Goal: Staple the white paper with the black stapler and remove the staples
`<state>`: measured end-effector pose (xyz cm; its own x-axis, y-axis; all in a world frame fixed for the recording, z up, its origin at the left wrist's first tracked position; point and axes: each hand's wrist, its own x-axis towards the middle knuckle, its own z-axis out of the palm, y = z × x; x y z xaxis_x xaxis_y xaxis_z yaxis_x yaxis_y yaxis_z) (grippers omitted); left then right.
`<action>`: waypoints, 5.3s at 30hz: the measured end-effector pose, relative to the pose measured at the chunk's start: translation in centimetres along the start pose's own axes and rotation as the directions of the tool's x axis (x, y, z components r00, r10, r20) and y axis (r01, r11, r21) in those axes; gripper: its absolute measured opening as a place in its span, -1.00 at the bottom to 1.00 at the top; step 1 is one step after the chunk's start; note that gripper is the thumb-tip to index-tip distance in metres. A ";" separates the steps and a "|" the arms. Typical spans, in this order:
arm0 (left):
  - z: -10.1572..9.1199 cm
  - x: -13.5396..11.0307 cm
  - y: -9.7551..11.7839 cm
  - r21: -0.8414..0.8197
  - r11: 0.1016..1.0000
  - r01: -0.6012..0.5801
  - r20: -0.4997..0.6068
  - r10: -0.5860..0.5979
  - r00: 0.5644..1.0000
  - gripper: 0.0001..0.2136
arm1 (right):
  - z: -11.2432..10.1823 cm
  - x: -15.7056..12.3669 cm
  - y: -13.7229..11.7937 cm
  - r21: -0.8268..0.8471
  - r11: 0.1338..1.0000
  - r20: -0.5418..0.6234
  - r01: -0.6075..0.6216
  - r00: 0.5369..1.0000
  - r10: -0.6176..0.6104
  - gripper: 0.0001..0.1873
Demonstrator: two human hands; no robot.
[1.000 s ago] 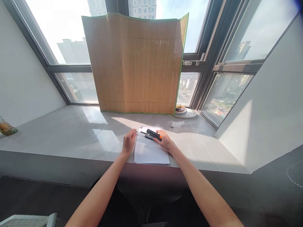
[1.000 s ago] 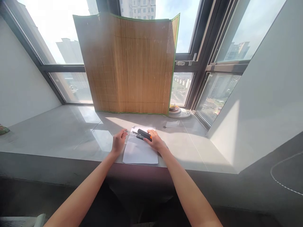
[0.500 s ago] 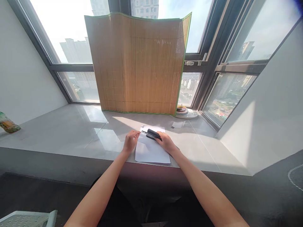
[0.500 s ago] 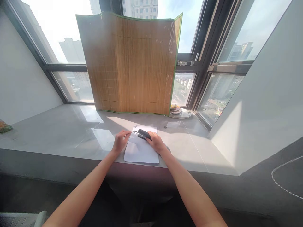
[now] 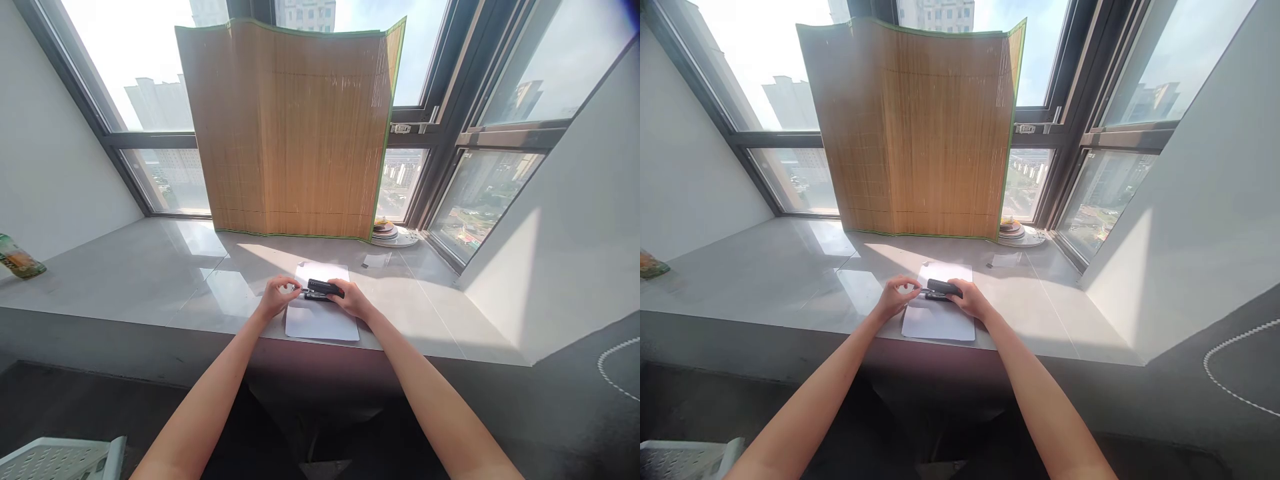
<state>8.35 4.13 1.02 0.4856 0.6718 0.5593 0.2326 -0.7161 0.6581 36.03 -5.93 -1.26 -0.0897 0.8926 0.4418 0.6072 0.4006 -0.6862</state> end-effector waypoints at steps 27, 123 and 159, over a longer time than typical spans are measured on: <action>0.5 0.1 -1.0 0.085 0.996 -0.019 0.132 0.007 0.991 -0.90 | -0.5 0.0 -1.0 0.028 0.999 0.039 -0.017 0.999 0.016 -0.64; -5.0 -0.3 -5.6 0.759 0.347 0.551 -0.232 -0.647 0.727 -0.24 | -9.1 0.0 9.1 -0.598 0.754 0.008 -0.270 0.939 0.343 -0.19; -15.6 -3.9 -9.5 0.706 0.172 0.687 -0.436 -0.659 0.613 -0.34 | 13.4 16.6 -1.6 -0.447 0.873 0.185 -0.196 0.935 0.304 -0.22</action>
<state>-8.87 11.28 0.43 -0.2228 0.9664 0.1283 0.9686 0.2046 0.1415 22.99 11.06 -0.61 -0.0448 0.9942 0.0975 0.9004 0.0825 -0.4271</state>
